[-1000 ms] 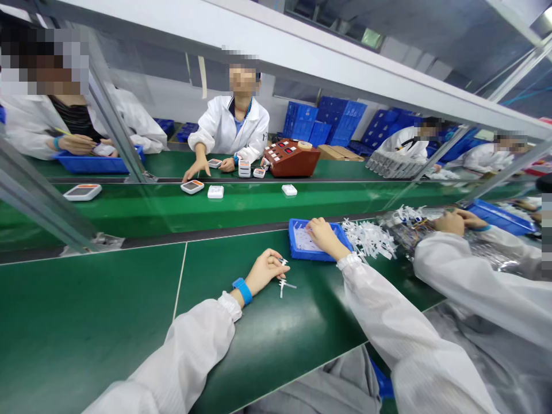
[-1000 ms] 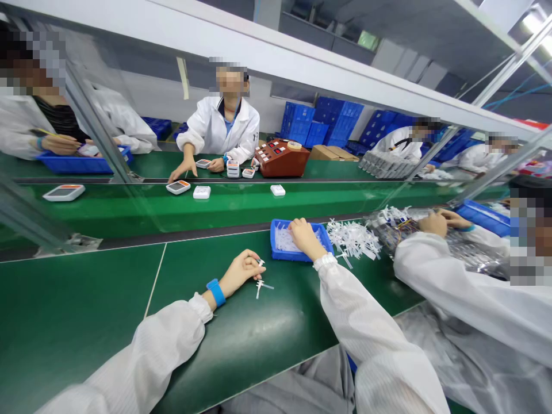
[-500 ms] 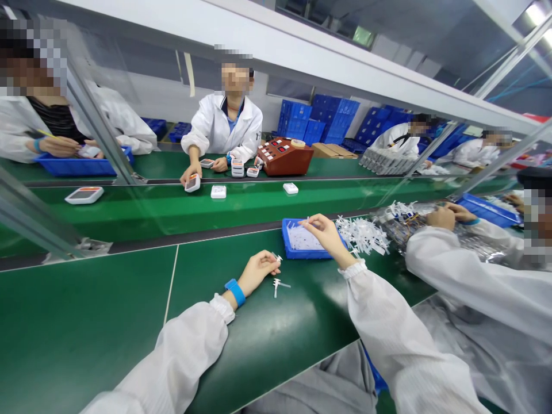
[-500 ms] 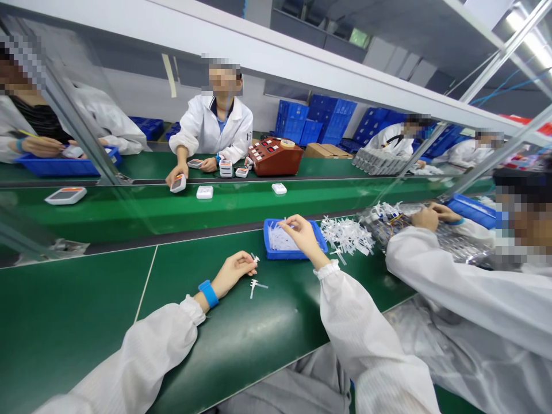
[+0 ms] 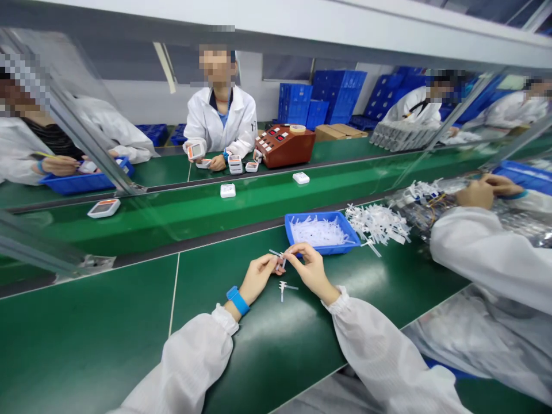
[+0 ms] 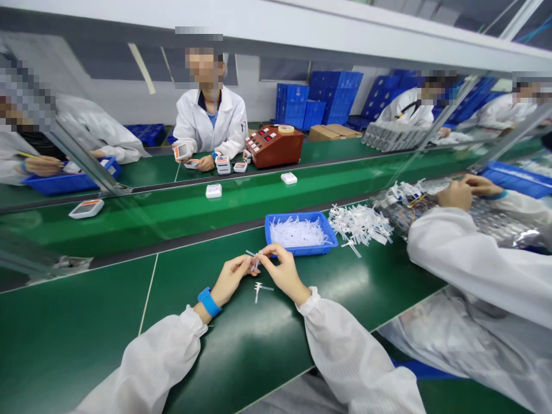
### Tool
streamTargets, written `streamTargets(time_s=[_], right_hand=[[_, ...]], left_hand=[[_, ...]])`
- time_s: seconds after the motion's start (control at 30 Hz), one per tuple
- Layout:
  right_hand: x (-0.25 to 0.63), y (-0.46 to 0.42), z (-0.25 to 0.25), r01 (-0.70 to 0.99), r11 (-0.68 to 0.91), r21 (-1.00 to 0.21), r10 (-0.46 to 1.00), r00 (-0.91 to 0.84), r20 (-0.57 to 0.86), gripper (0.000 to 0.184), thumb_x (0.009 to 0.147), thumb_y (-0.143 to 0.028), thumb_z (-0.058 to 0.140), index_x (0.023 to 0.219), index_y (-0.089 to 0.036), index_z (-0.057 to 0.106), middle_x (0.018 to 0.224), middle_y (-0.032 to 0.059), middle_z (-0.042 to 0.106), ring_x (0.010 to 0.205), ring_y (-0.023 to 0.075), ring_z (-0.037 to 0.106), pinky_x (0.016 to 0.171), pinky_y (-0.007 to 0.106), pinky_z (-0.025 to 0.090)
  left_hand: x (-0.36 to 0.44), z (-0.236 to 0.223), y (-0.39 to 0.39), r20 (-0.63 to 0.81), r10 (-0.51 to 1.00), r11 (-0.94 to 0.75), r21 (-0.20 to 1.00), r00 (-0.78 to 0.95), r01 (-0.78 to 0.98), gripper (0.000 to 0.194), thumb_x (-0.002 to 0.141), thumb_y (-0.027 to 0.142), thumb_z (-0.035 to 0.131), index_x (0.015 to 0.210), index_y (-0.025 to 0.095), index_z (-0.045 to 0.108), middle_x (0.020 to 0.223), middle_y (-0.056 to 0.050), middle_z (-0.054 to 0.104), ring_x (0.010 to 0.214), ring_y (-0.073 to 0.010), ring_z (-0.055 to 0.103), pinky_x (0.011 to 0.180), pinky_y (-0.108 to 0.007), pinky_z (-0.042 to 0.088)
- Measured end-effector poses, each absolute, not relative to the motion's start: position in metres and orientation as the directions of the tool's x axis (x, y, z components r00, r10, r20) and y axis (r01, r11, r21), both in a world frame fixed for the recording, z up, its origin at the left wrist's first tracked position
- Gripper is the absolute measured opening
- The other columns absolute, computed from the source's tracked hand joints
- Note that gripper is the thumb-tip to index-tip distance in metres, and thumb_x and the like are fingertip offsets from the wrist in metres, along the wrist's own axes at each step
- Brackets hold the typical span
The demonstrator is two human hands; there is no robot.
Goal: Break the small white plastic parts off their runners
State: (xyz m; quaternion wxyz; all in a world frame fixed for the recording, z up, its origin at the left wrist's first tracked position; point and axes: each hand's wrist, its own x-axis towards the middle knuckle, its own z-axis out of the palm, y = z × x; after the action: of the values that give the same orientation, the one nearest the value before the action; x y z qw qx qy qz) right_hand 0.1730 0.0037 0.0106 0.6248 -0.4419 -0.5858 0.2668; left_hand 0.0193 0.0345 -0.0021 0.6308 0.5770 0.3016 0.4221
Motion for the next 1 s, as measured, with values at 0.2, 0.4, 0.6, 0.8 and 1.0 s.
streamTargets(time_s=[0.2, 0.4, 0.6, 0.8, 1.0], right_hand=[[0.1743, 0.0007, 0.0132, 0.262, 0.513, -0.817, 0.824, 0.115, 0.554, 0.006, 0.082, -0.024, 0.064, 0.081, -0.021, 0.06, 0.081, 0.0032, 0.066, 0.08, 0.0172, 0.063, 0.075, 0.033, 0.051], [0.1735, -0.0037, 0.0196, 0.322, 0.571, -0.755, 0.771, 0.106, 0.628, 0.004, 0.084, -0.024, 0.061, 0.084, -0.021, 0.065, 0.097, 0.0071, 0.067, 0.094, 0.0198, 0.062, 0.087, 0.038, 0.049], [0.1696, -0.0039, 0.016, 0.307, 0.51, -0.804, 0.815, 0.128, 0.566, 0.01, 0.085, -0.027, 0.061, 0.081, -0.022, 0.069, 0.097, 0.0066, 0.066, 0.095, 0.0198, 0.061, 0.087, 0.036, 0.048], [0.169, -0.0032, 0.0126, 0.304, 0.493, -0.816, 0.83, 0.117, 0.545, 0.013, 0.085, -0.028, 0.06, 0.083, -0.024, 0.072, 0.096, 0.0059, 0.067, 0.094, 0.0202, 0.061, 0.087, 0.037, 0.048], [0.1705, -0.0014, 0.0131, 0.295, 0.499, -0.815, 0.834, 0.092, 0.545, 0.012, 0.085, -0.025, 0.061, 0.082, -0.024, 0.073, 0.096, 0.0052, 0.068, 0.095, 0.0197, 0.061, 0.088, 0.037, 0.046]], left_hand=[[0.0226, 0.0009, 0.0316, 0.127, 0.875, -0.038, 0.98, 0.467, -0.196, 0.022, 0.067, 0.032, 0.078, 0.074, 0.014, 0.068, 0.083, -0.004, 0.067, 0.074, -0.0156, 0.064, 0.073, -0.029, 0.055], [0.021, 0.0024, 0.0368, 0.173, 0.907, -0.121, 0.98, 0.384, -0.156, 0.017, 0.075, 0.031, 0.071, 0.08, 0.015, 0.072, 0.081, -0.003, 0.067, 0.066, -0.0129, 0.062, 0.071, -0.029, 0.054], [0.0208, 0.0059, 0.0361, 0.203, 0.889, -0.188, 0.979, 0.411, -0.077, 0.013, 0.076, 0.029, 0.07, 0.075, 0.016, 0.074, 0.08, -0.004, 0.067, 0.069, -0.0141, 0.06, 0.069, -0.028, 0.052], [0.0207, 0.0077, 0.0354, 0.185, 0.871, -0.178, 0.982, 0.455, -0.059, 0.016, 0.076, 0.03, 0.069, 0.072, 0.016, 0.073, 0.074, -0.004, 0.065, 0.069, -0.0148, 0.059, 0.07, -0.028, 0.05], [0.0204, 0.0071, 0.0358, 0.178, 0.865, -0.179, 0.983, 0.468, -0.042, 0.018, 0.078, 0.031, 0.068, 0.069, 0.015, 0.072, 0.071, -0.003, 0.064, 0.068, -0.0143, 0.059, 0.07, -0.027, 0.049]])
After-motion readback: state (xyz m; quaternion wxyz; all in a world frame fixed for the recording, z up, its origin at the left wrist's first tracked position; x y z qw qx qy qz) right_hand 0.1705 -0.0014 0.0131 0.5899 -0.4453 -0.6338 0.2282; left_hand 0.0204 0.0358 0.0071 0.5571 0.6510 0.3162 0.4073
